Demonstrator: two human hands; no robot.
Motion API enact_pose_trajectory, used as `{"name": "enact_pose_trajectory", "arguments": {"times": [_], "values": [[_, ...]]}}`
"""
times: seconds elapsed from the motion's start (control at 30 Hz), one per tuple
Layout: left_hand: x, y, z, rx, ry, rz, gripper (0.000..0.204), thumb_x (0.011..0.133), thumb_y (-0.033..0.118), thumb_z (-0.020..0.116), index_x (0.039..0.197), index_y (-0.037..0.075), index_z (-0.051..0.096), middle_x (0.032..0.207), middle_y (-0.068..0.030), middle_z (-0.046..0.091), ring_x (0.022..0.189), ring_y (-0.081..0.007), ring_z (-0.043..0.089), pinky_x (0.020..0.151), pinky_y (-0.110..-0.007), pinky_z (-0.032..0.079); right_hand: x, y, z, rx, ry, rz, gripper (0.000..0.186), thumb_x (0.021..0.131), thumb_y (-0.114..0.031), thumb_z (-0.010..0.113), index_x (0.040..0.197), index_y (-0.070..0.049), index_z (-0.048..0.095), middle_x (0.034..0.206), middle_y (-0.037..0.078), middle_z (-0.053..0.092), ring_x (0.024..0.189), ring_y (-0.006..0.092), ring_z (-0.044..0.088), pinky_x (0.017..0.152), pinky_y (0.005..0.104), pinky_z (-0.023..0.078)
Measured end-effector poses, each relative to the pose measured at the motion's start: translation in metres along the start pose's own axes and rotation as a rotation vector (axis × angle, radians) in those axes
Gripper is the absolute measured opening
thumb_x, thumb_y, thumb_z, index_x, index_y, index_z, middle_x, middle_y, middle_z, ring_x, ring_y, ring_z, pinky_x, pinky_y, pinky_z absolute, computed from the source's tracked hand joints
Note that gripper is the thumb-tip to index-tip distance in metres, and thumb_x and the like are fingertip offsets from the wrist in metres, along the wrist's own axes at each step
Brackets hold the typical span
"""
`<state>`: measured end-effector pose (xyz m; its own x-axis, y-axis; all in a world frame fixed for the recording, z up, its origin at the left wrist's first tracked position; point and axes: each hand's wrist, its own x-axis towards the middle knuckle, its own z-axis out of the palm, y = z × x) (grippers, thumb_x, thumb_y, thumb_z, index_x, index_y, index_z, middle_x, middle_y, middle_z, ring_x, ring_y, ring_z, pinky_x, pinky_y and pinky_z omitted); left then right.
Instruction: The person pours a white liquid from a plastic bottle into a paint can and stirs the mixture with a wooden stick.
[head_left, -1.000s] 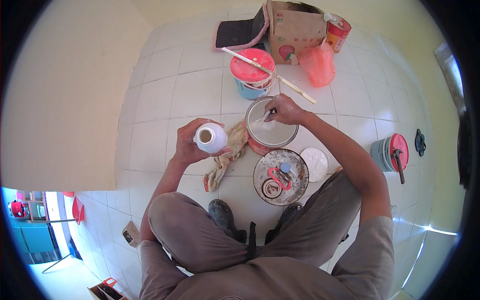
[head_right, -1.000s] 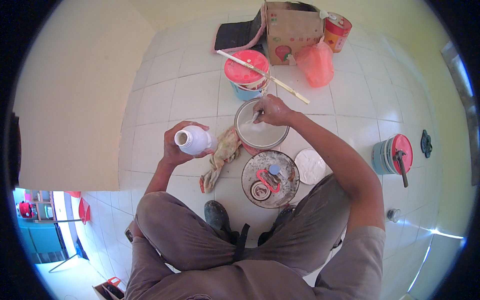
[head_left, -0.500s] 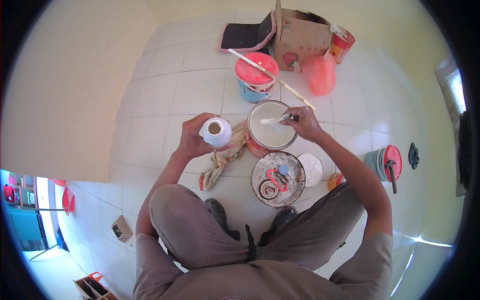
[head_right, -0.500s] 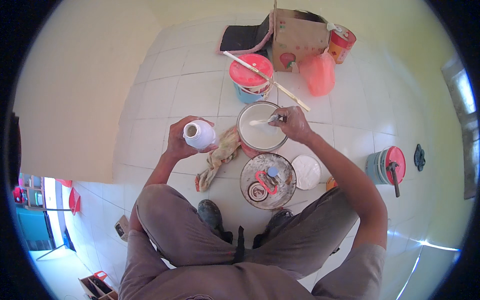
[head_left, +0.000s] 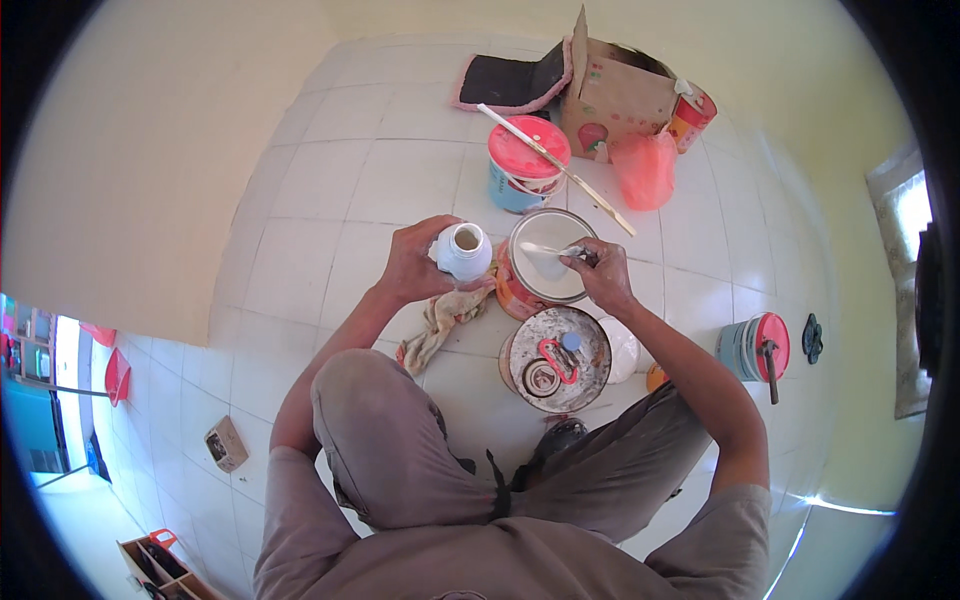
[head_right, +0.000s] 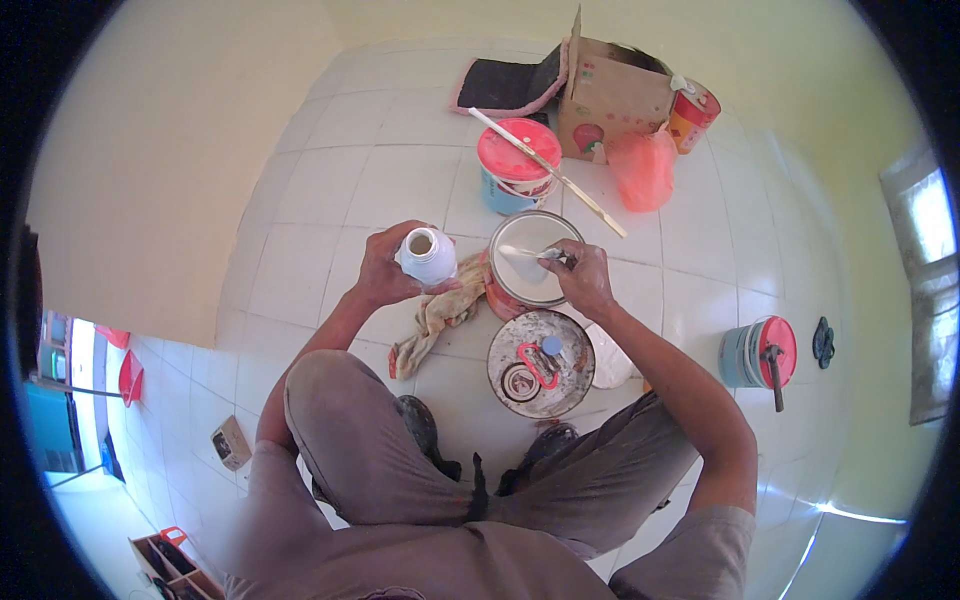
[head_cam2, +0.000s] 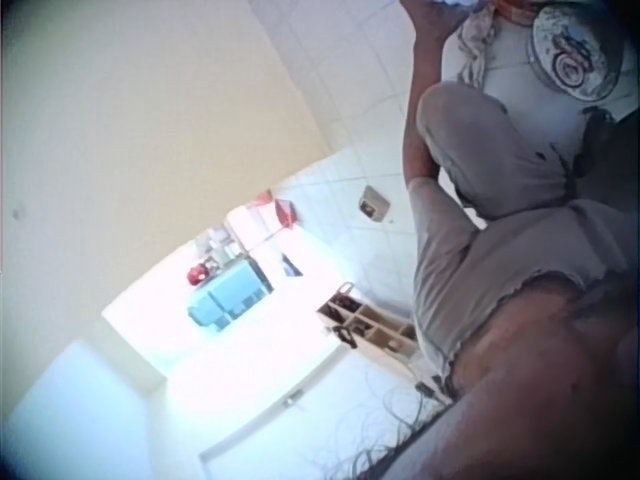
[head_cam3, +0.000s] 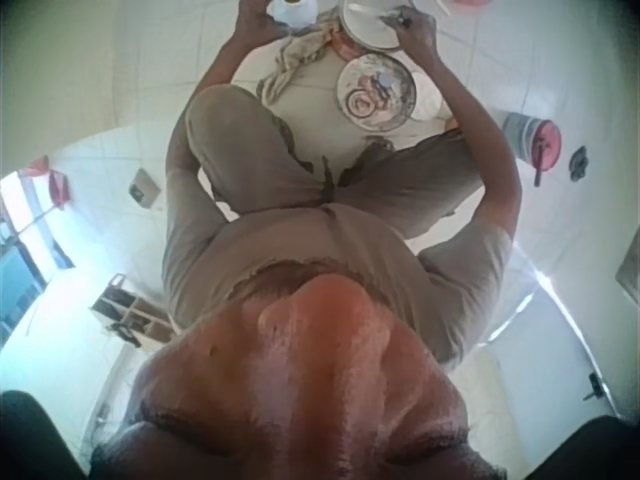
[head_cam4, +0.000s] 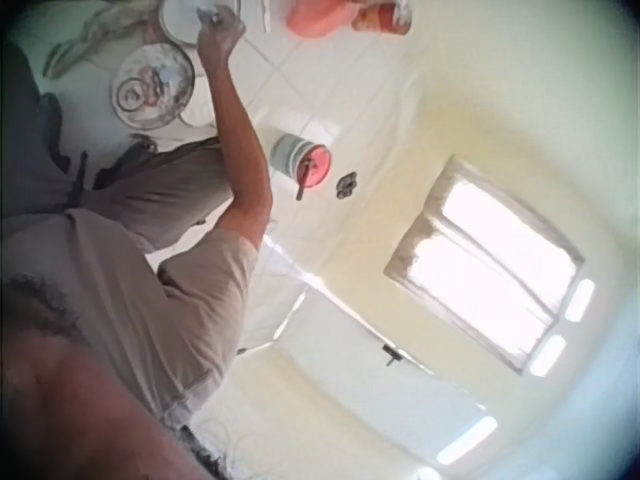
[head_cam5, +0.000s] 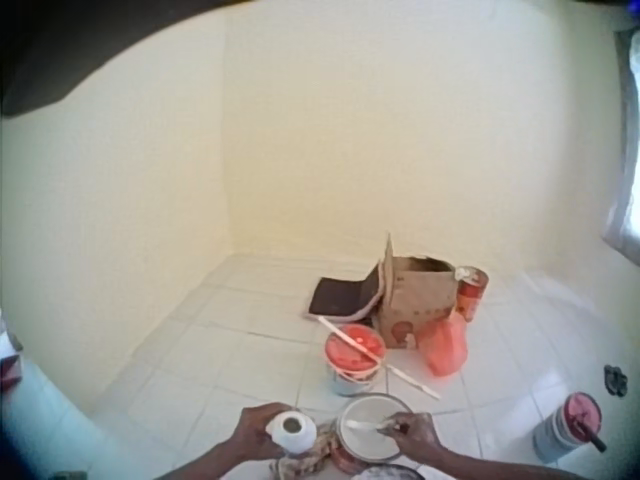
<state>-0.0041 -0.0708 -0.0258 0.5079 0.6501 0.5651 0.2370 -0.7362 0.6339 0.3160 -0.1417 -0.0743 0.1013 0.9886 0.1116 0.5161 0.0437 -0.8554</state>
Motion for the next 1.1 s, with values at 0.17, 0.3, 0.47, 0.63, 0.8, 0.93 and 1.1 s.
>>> {"name": "enact_pose_trajectory", "arguments": {"times": [0.17, 0.3, 0.47, 0.63, 0.8, 0.93, 1.1], "values": [[0.0, 0.002, -0.004, 0.027, 0.017, -0.038, 0.056, 0.061, 0.036, 0.099, 0.1, 0.01, 0.069, 0.092, -0.0027, 0.075, 0.085, -0.017, 0.075, 0.08, -0.032, 0.06, -0.008, 0.0, 0.007, 0.033, -0.011, -0.005, 0.015, 0.084, -0.008, 0.08, 0.095, 0.002, 0.076, 0.071, 0.008, 0.07, 0.061, 0.0084, 0.057, 0.057, 0.0295, 0.046], [0.001, 0.003, -0.005, -0.01, 0.013, -0.064, 0.057, 0.06, 0.037, 0.099, 0.1, 0.01, 0.069, 0.092, -0.0022, 0.075, 0.086, -0.0169, 0.075, 0.08, -0.033, 0.06, -0.01, 0.008, 0.015, 0.14, 0.009, -0.046, 0.012, 0.085, -0.006, 0.079, 0.093, 0.002, 0.075, 0.071, 0.005, 0.069, 0.061, 0.0067, 0.056, 0.057, 0.0281, 0.046], [-0.002, 0.003, -0.006, 0.019, 0.019, -0.093, 0.061, 0.059, 0.038, 0.1, 0.103, 0.008, 0.068, 0.094, -0.0043, 0.075, 0.087, -0.019, 0.075, 0.081, -0.034, 0.061, -0.008, 0.006, 0.024, 0.09, 0.018, -0.065, 0.009, 0.087, -0.005, 0.077, 0.093, 0.001, 0.075, 0.071, 0.003, 0.068, 0.061, 0.0056, 0.055, 0.056, 0.0277, 0.045], [-0.004, -0.003, -0.007, 0.014, 0.03, -0.102, 0.055, 0.061, 0.034, 0.1, 0.1, 0.01, 0.07, 0.093, -0.0024, 0.076, 0.088, -0.017, 0.075, 0.082, -0.034, 0.06, 0.011, 0.007, 0.036, 0.213, 0.073, -0.123, 0.012, 0.087, -0.009, 0.078, 0.093, 0.0, 0.075, 0.065, 0.003, 0.064, 0.056, 0.0067, 0.05, 0.051, 0.03, 0.04], [-0.008, -0.006, -0.009, 0.002, 0.031, -0.155, 0.053, 0.061, 0.028, 0.1, 0.1, 0.01, 0.07, 0.096, -0.0024, 0.077, 0.091, -0.0161, 0.075, 0.084, -0.033, 0.06, 0.025, 0.012, 0.041, 0.063, 0.083, -0.081, 0.01, 0.088, -0.007, 0.078, 0.095, 0.0, 0.075, 0.07, 0.0, 0.065, 0.061, 0.0054, 0.052, 0.055, 0.0272, 0.042], [-0.005, -0.003, -0.012, 0.001, 0.031, -0.159, 0.052, 0.062, 0.028, 0.1, 0.101, 0.01, 0.07, 0.096, -0.0023, 0.077, 0.09, -0.0155, 0.074, 0.084, -0.033, 0.06, 0.035, 0.013, 0.047, 0.182, 0.167, -0.119, 0.016, 0.087, -0.01, 0.08, 0.1, -0.002, 0.076, 0.067, -0.001, 0.064, 0.058, 0.0051, 0.049, 0.052, 0.0279, 0.039], [-0.003, -0.005, -0.008, -0.001, 0.022, -0.157, 0.054, 0.062, 0.031, 0.099, 0.102, 0.009, 0.07, 0.095, -0.0024, 0.076, 0.089, -0.0157, 0.074, 0.083, -0.033, 0.06, 0.039, -0.015, 0.033, 0.338, 0.193, -0.167, 0.014, 0.09, -0.007, 0.078, 0.103, -0.002, 0.076, 0.074, -0.003, 0.065, 0.064, 0.003, 0.048, 0.055, 0.0251, 0.039]]}}
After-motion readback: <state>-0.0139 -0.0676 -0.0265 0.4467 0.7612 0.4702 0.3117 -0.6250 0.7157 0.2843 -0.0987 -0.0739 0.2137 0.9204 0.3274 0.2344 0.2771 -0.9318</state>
